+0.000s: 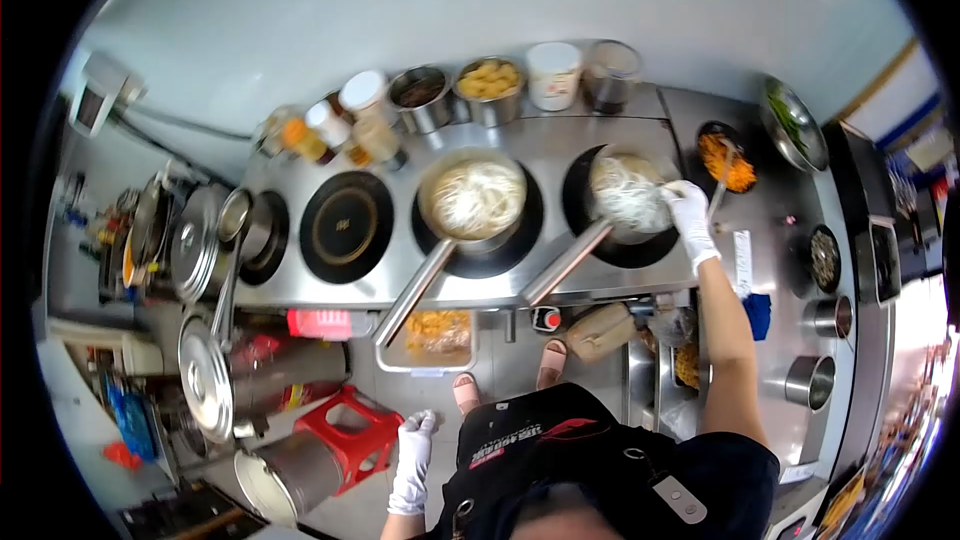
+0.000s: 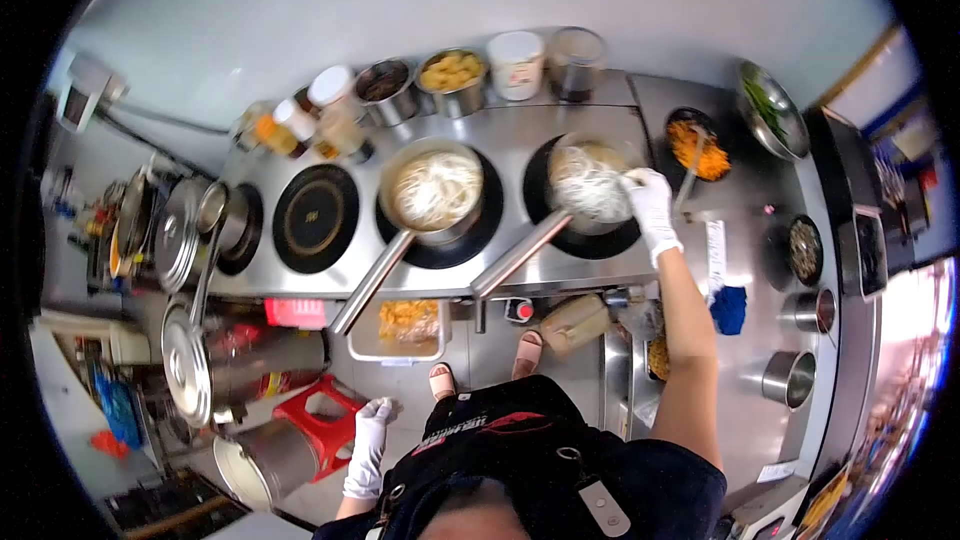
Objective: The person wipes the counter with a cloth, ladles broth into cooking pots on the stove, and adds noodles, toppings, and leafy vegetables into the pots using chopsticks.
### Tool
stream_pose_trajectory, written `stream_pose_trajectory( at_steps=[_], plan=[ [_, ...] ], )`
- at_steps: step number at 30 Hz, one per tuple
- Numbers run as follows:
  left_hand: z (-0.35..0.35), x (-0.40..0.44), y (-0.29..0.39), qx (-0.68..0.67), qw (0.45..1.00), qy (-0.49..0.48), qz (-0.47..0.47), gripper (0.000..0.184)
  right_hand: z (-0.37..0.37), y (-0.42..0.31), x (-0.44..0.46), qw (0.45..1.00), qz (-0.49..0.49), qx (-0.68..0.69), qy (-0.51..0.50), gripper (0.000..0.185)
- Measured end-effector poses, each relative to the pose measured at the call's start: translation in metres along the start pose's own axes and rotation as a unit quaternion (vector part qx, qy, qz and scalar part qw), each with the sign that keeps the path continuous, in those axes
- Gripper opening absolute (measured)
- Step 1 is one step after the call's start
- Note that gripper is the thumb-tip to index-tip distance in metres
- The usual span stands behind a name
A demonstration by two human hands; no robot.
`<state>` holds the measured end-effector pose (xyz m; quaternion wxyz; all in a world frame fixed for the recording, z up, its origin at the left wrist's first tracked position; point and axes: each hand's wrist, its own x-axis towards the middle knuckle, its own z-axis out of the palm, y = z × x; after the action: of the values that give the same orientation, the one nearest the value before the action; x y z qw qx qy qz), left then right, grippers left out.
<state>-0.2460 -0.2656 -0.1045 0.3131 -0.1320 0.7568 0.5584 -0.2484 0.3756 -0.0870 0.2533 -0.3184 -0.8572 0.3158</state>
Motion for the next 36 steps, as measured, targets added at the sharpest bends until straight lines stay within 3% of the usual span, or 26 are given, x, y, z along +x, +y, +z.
stream_pose_trajectory(
  at_steps=[1,2,3,5,7,8,11,13,14,15,16,17,18,19,20,21,23,26,29,32,33,36],
  plan=[
    [-0.013,0.003,-0.008,-0.001,1.000,0.004,0.000,0.021,0.002,-0.005,-0.004,0.991,0.103,0.078,-0.010,0.014],
    [-0.028,0.009,-0.020,0.024,1.000,0.019,-0.006,0.025,-0.007,-0.034,-0.012,0.990,0.123,0.070,-0.011,0.017],
    [-0.039,0.008,-0.023,0.056,0.998,0.029,0.001,0.029,0.014,0.006,-0.002,0.993,0.093,0.078,0.005,0.019],
    [-0.064,0.003,-0.019,0.078,0.996,0.038,-0.006,0.034,0.012,-0.043,-0.013,0.977,0.169,0.133,0.003,0.027],
    [-0.102,0.002,-0.035,0.088,0.995,0.041,0.023,0.033,0.024,-0.025,-0.001,0.996,0.073,0.007,0.052,0.032],
    [-0.121,0.009,-0.051,-0.010,0.998,0.053,-0.015,0.030,0.031,-0.017,0.007,0.997,0.066,0.034,0.038,0.034],
    [-0.189,0.001,-0.063,-0.030,0.990,0.132,-0.031,0.028,0.043,-0.075,-0.013,0.996,0.058,0.031,0.062,0.037],
    [-0.251,0.007,-0.104,0.066,0.969,0.239,0.009,0.029,0.058,-0.149,-0.035,0.993,0.068,0.023,0.093,0.035],
    [-0.282,0.004,-0.114,0.011,0.947,0.318,-0.031,0.030,0.070,-0.163,-0.032,0.995,0.025,0.027,0.094,0.035],
    [-0.315,0.005,-0.136,-0.219,0.912,0.345,-0.042,0.030,0.079,-0.174,-0.031,0.995,-0.016,0.030,0.096,0.036],
    [-0.359,0.015,-0.170,-0.490,0.798,0.334,-0.108,0.026,0.090,-0.231,-0.050,0.994,0.008,0.084,0.075,0.036],
    [-0.383,-0.003,-0.159,-0.297,0.852,0.428,-0.056,0.024,0.102,-0.291,-0.070,0.988,0.050,0.139,0.049,0.035],
    [-0.412,0.015,-0.197,-0.116,0.815,0.564,0.060,0.030,0.115,-0.322,-0.078,0.992,-0.010,0.123,0.032,0.035],
    [-0.432,0.003,-0.169,0.192,0.689,0.694,0.079,0.043,0.125,-0.350,-0.086,0.992,-0.070,0.105,0.016,0.034],
    [-0.456,-0.003,-0.158,0.294,0.660,0.689,0.064,0.060,0.133,-0.393,-0.103,0.990,-0.098,0.101,-0.005,0.034],
    [-0.480,-0.002,-0.156,0.345,0.652,0.674,0.039,0.056,0.143,-0.435,-0.124,0.987,-0.125,0.098,-0.026,0.033],
    [-0.521,0.015,-0.156,0.383,0.672,0.633,-0.026,0.047,0.163,-0.486,-0.154,0.976,-0.187,0.094,-0.059,0.028],
    [-0.556,0.043,-0.162,0.402,0.708,0.576,-0.074,0.034,0.190,-0.540,-0.202,0.923,-0.354,0.090,-0.119,0.018],
    [-0.580,0.044,-0.159,0.394,0.709,0.584,-0.015,0.023,0.201,-0.567,-0.238,0.852,-0.491,0.050,-0.174,0.013],
    [-0.613,-0.003,-0.133,0.327,0.666,0.655,0.142,0.017,0.199,-0.571,-0.261,0.839,-0.495,0.053,-0.219,0.013],
    [-0.620,-0.037,-0.104,0.258,0.731,0.628,0.065,0.016,0.200,-0.567,-0.265,0.841,-0.486,0.061,-0.230,0.013],
    [-0.625,-0.105,-0.067,0.134,0.709,0.681,0.127,0.019,0.209,-0.560,-0.281,0.851,-0.456,0.085,-0.245,0.011]
  ],
)
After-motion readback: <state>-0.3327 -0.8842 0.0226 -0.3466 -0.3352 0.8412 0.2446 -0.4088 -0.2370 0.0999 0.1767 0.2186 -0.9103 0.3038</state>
